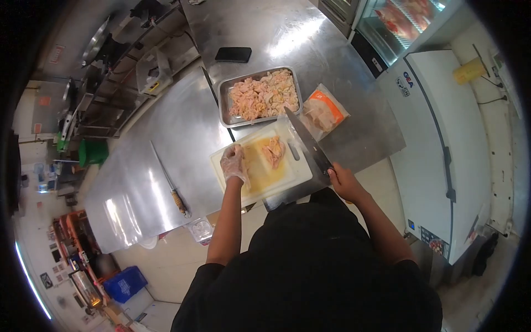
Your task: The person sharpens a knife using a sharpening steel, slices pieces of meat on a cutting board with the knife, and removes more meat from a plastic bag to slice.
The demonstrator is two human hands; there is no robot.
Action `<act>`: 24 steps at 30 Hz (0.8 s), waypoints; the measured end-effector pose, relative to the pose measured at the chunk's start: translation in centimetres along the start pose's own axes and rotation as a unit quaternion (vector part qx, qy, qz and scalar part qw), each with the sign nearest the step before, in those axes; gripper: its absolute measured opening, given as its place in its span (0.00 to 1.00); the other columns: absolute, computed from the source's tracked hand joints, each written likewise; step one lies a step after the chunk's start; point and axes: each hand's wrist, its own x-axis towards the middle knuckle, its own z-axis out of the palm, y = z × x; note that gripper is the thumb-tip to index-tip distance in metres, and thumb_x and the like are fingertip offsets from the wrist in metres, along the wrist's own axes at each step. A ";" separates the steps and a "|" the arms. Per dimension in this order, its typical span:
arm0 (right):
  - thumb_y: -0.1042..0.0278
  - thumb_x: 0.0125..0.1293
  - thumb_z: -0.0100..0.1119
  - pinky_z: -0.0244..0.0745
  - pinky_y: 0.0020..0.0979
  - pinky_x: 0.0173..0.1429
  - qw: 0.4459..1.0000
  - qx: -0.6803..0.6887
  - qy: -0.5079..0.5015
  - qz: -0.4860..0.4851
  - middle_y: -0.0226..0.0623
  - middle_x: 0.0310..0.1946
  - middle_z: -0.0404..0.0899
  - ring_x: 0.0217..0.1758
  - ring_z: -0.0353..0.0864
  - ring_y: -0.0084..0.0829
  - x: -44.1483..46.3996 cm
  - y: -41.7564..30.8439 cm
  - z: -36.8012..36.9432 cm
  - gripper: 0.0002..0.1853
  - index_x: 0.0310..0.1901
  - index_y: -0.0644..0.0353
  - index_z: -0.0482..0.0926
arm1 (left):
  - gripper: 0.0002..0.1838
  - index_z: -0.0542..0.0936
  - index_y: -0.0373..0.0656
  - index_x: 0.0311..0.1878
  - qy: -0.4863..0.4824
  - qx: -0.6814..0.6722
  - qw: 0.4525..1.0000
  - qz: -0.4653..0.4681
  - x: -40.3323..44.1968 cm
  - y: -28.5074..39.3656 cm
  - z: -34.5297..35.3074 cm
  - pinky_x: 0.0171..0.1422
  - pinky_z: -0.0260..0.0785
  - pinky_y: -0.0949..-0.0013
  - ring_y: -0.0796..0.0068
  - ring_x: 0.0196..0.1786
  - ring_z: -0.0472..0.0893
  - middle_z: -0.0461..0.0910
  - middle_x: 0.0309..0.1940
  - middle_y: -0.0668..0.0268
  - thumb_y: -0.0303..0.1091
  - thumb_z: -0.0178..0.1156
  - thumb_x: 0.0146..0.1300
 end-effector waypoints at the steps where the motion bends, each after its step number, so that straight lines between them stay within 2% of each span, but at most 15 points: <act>1: 0.65 0.73 0.46 0.64 0.48 0.34 1.000 0.015 -0.009 0.013 0.56 0.25 0.74 0.32 0.73 0.60 0.2 0.4 -0.7 0.11 0.38 0.66 0.65 | 0.11 0.81 0.38 0.34 0.012 -0.054 0.998 0.029 -0.7 2.4 0.4 0.45 0.71 0.64 0.72 0.34 0.77 0.80 0.30 0.67 0.37 0.61 0.58; 4: 0.65 0.73 0.46 0.65 0.46 0.33 0.999 0.011 0.010 -0.032 0.54 0.24 0.74 0.30 0.75 0.58 1.4 2.2 -2.5 0.11 0.37 0.66 0.65 | 0.16 0.81 0.36 0.38 0.003 0.031 0.994 0.104 2.7 5.2 2.8 0.49 0.72 0.65 0.69 0.39 0.80 0.82 0.36 0.64 0.42 0.61 0.60; 6: 0.65 0.73 0.46 0.65 0.46 0.33 0.999 0.027 0.005 -0.043 0.54 0.23 0.74 0.30 0.75 0.57 2.5 3.2 -3.5 0.11 0.37 0.66 0.65 | 0.21 0.81 0.35 0.43 -0.017 -0.198 0.960 0.198 4.4 5.7 5.3 0.53 0.72 0.65 0.64 0.46 0.82 0.83 0.44 0.56 0.46 0.62 0.60; 7: 0.65 0.73 0.47 0.65 0.46 0.32 0.998 0.039 0.004 -0.048 0.53 0.23 0.74 0.29 0.75 0.56 3.0 3.5 -4.0 0.11 0.37 0.66 0.65 | 0.21 0.81 0.35 0.43 -0.006 -0.197 0.960 0.198 4.1 5.4 5.4 0.53 0.72 0.65 0.64 0.46 0.82 0.83 0.44 0.56 0.46 0.62 0.60; 9: 0.65 0.73 0.47 0.65 0.45 0.32 0.997 0.050 -0.007 -0.057 0.52 0.22 0.74 0.28 0.75 0.56 4.0 4.1 -4.9 0.11 0.37 0.66 0.65 | 0.24 0.81 0.34 0.46 0.112 0.144 0.956 0.229 3.3 5.1 5.1 0.56 0.72 0.64 0.59 0.50 0.82 0.82 0.47 0.51 0.48 0.62 0.60; 11: 0.65 0.73 0.47 0.66 0.44 0.31 0.996 0.062 -0.016 -0.063 0.51 0.22 0.74 0.27 0.76 0.55 5.0 4.7 -5.6 0.11 0.37 0.66 0.65 | 0.18 0.83 0.41 0.42 0.063 0.356 0.927 0.100 -1.0 5.6 5.6 0.54 0.73 0.58 0.53 0.46 0.82 0.83 0.41 0.50 0.46 0.58 0.61; 12: 0.65 0.73 0.47 0.66 0.44 0.31 0.996 0.052 -0.004 -0.078 0.51 0.21 0.74 0.26 0.75 0.54 5.5 5.1 -5.9 0.11 0.37 0.66 0.65 | 0.16 0.83 0.44 0.40 0.041 0.337 0.930 0.140 -2.4 2.3 5.8 0.52 0.74 0.55 0.52 0.45 0.82 0.83 0.40 0.50 0.47 0.58 0.60; 13: 0.65 0.73 0.47 0.66 0.43 0.30 0.995 0.041 0.008 -0.091 0.50 0.21 0.74 0.25 0.75 0.53 5.8 5.3 -6.0 0.11 0.37 0.66 0.65 | 0.17 0.83 0.44 0.41 -0.003 0.395 0.914 0.093 -4.7 1.7 6.4 0.51 0.74 0.55 0.51 0.44 0.82 0.83 0.39 0.50 0.47 0.59 0.58; 14: 0.65 0.73 0.47 0.66 0.43 0.30 0.995 0.044 0.001 -0.095 0.50 0.21 0.74 0.25 0.75 0.53 6.0 5.2 -6.2 0.11 0.37 0.66 0.65 | 0.16 0.82 0.44 0.41 0.010 0.443 0.891 0.099 -6.9 1.7 7.2 0.51 0.74 0.54 0.49 0.43 0.82 0.82 0.38 0.49 0.46 0.59 0.57; 18: 0.65 0.73 0.47 0.67 0.43 0.30 0.993 0.074 -0.042 -0.084 0.49 0.21 0.75 0.25 0.75 0.53 7.0 4.2 -6.4 0.11 0.38 0.66 0.66 | 0.16 0.81 0.43 0.43 0.029 0.378 0.918 0.120 -6.7 -3.0 7.4 0.49 0.74 0.53 0.49 0.43 0.81 0.82 0.38 0.49 0.44 0.60 0.58; 19: 0.65 0.73 0.47 0.67 0.44 0.31 0.992 0.062 -0.052 -0.096 0.50 0.22 0.75 0.26 0.76 0.54 7.3 4.0 -6.4 0.11 0.38 0.66 0.66 | 0.22 0.82 0.36 0.37 0.062 0.333 0.930 0.143 -7.0 -2.9 7.3 0.43 0.72 0.58 0.52 0.35 0.82 0.82 0.29 0.51 0.50 0.64 0.56; 20: 0.65 0.73 0.47 0.67 0.44 0.31 0.991 0.058 -0.062 -0.102 0.50 0.22 0.75 0.26 0.76 0.54 7.6 3.9 -6.1 0.11 0.38 0.66 0.66 | 0.22 0.82 0.36 0.37 0.071 0.329 0.932 0.136 -7.2 -2.8 7.1 0.43 0.72 0.58 0.52 0.35 0.82 0.82 0.29 0.51 0.50 0.64 0.56; 22: 0.64 0.73 0.47 0.68 0.48 0.34 0.984 0.011 -0.116 -0.134 0.52 0.23 0.76 0.29 0.76 0.57 8.4 3.8 -5.1 0.11 0.40 0.66 0.67 | 0.15 0.83 0.41 0.35 0.048 0.212 0.976 -0.005 -7.4 -2.2 6.2 0.41 0.73 0.58 0.56 0.32 0.82 0.81 0.26 0.52 0.45 0.61 0.59; 23: 0.64 0.73 0.47 0.68 0.48 0.34 0.982 0.008 -0.125 -0.139 0.52 0.23 0.76 0.29 0.76 0.57 8.7 3.5 -4.5 0.11 0.40 0.66 0.67 | 0.16 0.83 0.40 0.29 0.052 0.206 0.977 0.009 -7.2 -3.7 5.4 0.33 0.70 0.64 0.67 0.25 0.79 0.79 0.18 0.58 0.45 0.62 0.58; 24: 0.63 0.73 0.47 0.67 0.50 0.35 0.977 -0.007 -0.147 -0.156 0.53 0.24 0.76 0.31 0.76 0.58 8.9 3.1 -3.7 0.11 0.41 0.65 0.67 | 0.16 0.83 0.40 0.29 0.060 0.201 0.978 0.003 -7.5 -4.3 4.6 0.33 0.70 0.64 0.67 0.25 0.79 0.79 0.18 0.58 0.45 0.62 0.58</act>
